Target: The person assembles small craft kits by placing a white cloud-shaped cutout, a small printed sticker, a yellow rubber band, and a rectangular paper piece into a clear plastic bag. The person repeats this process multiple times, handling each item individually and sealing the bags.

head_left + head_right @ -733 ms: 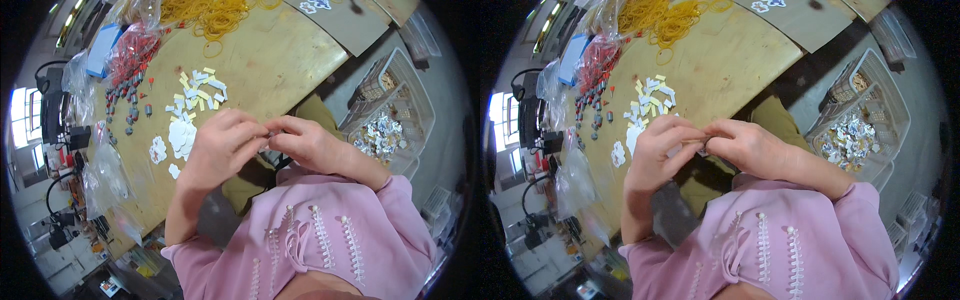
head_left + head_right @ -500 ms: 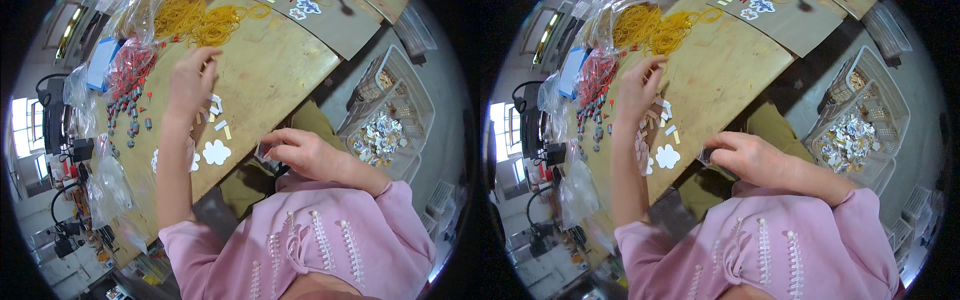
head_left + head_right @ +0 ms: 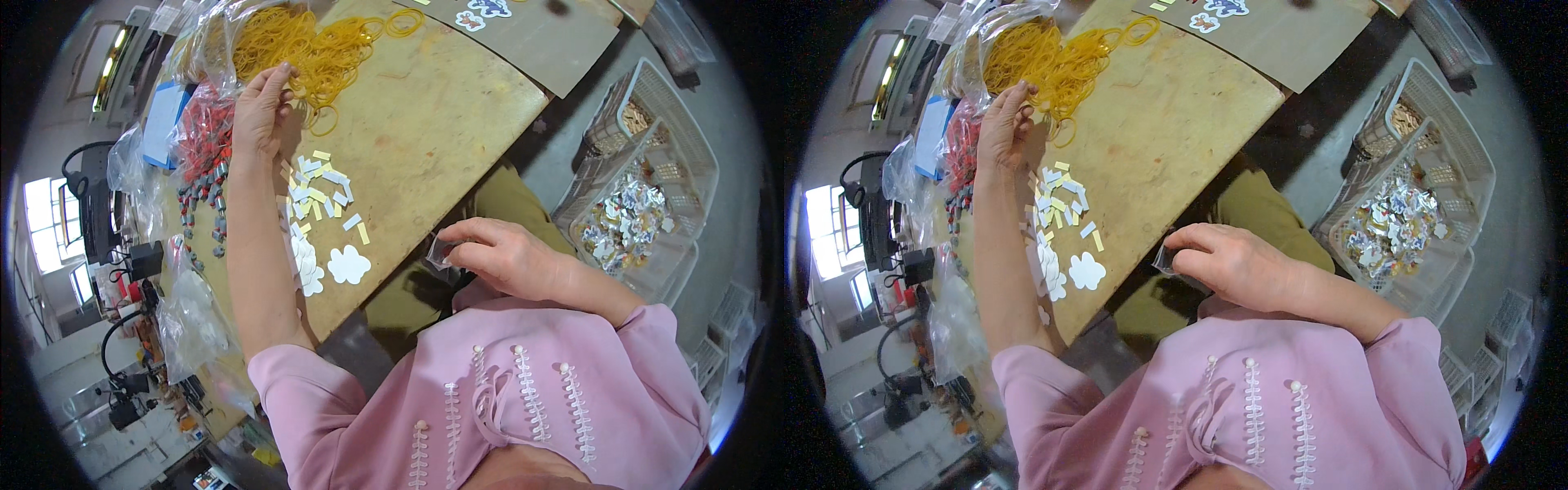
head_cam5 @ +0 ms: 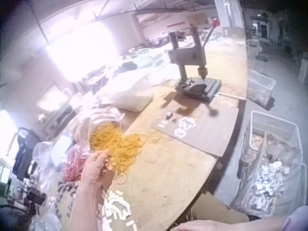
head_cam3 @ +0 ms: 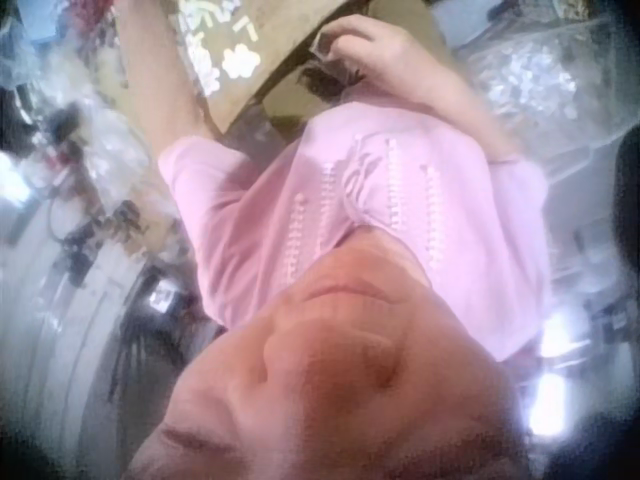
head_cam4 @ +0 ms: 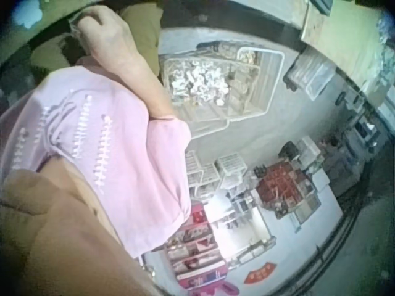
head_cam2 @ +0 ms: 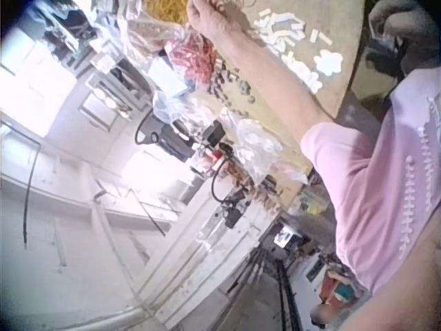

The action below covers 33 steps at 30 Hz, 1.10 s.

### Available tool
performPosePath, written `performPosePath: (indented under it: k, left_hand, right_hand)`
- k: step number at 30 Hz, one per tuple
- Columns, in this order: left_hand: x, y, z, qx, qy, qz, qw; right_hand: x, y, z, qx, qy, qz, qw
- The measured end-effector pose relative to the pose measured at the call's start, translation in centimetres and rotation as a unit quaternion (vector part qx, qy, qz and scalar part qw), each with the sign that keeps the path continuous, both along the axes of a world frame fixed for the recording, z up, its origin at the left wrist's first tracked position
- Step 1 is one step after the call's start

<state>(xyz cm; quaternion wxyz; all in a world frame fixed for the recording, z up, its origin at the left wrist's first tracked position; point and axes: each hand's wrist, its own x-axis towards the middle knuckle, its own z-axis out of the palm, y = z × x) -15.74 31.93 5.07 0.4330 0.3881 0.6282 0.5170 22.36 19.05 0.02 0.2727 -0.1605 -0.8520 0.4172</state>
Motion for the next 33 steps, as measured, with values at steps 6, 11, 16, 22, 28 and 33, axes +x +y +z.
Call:
performPosePath:
  k: [6, 11, 16, 22, 28, 33]
  left_hand:
    - [-1.0, -2.9, 0.3, -0.055, -0.294, -0.018, 0.954]
    - [-1.3, -4.7, -0.4, -0.048, -0.275, -0.053, 0.959]
    - [-0.2, -5.7, -0.1, -0.068, -0.227, -0.043, 0.971]
    - [0.1, -6.3, -0.3, -0.05, -0.085, -0.039, 0.994]
    - [1.9, -6.3, 0.7, -0.068, 0.061, 0.044, 0.995]
    - [-0.2, -6.5, -0.5, -0.007, -0.004, 0.032, 0.999]
  right_hand:
    - [-0.4, -0.2, -0.2, 0.005, 0.003, 0.017, 1.0]
    - [-0.3, -0.4, 0.0, -0.003, -0.006, 0.036, 0.999]
    - [-0.4, -0.9, -0.3, -0.01, -0.008, 0.029, 1.0]
    - [-0.6, -1.0, -0.2, -0.007, -0.008, 0.026, 1.0]
    - [-0.5, -1.0, -0.5, -0.005, -0.01, 0.023, 1.0]
    - [-0.4, -1.0, -0.7, -0.003, -0.011, 0.021, 1.0]
